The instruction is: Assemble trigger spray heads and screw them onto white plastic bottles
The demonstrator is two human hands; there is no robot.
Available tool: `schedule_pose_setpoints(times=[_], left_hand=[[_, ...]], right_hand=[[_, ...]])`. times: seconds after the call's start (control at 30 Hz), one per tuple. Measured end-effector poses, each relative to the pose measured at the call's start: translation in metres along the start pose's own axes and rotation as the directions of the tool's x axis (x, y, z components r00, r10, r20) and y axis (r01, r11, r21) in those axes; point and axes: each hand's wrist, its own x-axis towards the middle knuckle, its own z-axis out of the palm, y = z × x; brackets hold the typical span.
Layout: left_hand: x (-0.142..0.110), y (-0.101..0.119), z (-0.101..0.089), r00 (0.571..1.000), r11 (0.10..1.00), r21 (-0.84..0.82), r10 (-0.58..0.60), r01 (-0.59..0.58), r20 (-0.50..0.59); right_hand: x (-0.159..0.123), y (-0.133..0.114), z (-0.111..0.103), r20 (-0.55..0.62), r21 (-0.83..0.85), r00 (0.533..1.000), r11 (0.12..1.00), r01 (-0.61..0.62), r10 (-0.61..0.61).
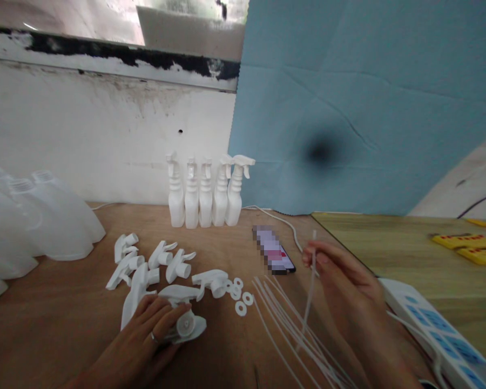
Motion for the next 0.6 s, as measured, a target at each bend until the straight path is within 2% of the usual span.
schedule_pose_setpoints(times=[0.03,0.1,0.17,0.2,0.27,0.33,0.43,0.47,0.53,0.6], left_hand=[[0.0,0.0,0.0,1.0,1.0,-0.005,-0.009,0.009,0.003],[0.0,0.001,-0.001,1.0,1.0,-0.011,-0.024,0.024,0.017],[0.0,0.001,-0.001,1.0,1.0,-0.01,-0.024,0.024,0.015],[0.0,0.0,-0.001,1.0,1.0,-0.009,-0.016,0.016,0.008],[0.0,-0.001,0.0,1.0,1.0,-0.006,0.003,-0.003,-0.009],[0.0,-0.002,0.001,1.0,1.0,-0.006,0.013,-0.013,-0.015],[0.0,-0.002,0.001,0.999,1.0,-0.005,0.017,-0.017,-0.03],[-0.001,-0.002,0.001,0.999,1.0,-0.004,0.02,-0.02,-0.03],[0.0,-0.002,-0.001,1.0,1.0,-0.004,0.017,-0.017,-0.018],[0.0,-0.001,-0.002,1.0,1.0,-0.006,0.003,-0.003,-0.001]], right_hand=[[0.002,0.001,-0.001,-0.009,0.169,0.998,0.984,-0.061,0.063],[0.003,0.003,0.002,0.024,0.439,0.982,0.88,-0.181,0.19],[-0.001,0.004,0.013,0.037,0.51,0.959,0.82,-0.259,0.28],[-0.005,0.003,0.021,0.053,0.499,0.947,0.813,-0.3,0.317],[-0.017,-0.003,0.041,0.102,0.45,0.945,0.833,-0.323,0.311],[-0.031,-0.015,0.062,0.23,0.326,0.93,0.877,-0.352,0.287],[-0.051,-0.039,0.091,0.503,0.187,0.84,0.924,-0.334,0.202],[-0.057,-0.046,0.1,0.545,0.182,0.825,0.939,-0.293,0.152],[-0.066,-0.056,0.114,0.617,0.148,0.778,0.954,-0.261,0.117],[-0.074,-0.061,0.124,0.65,0.123,0.754,0.965,-0.231,0.098]])
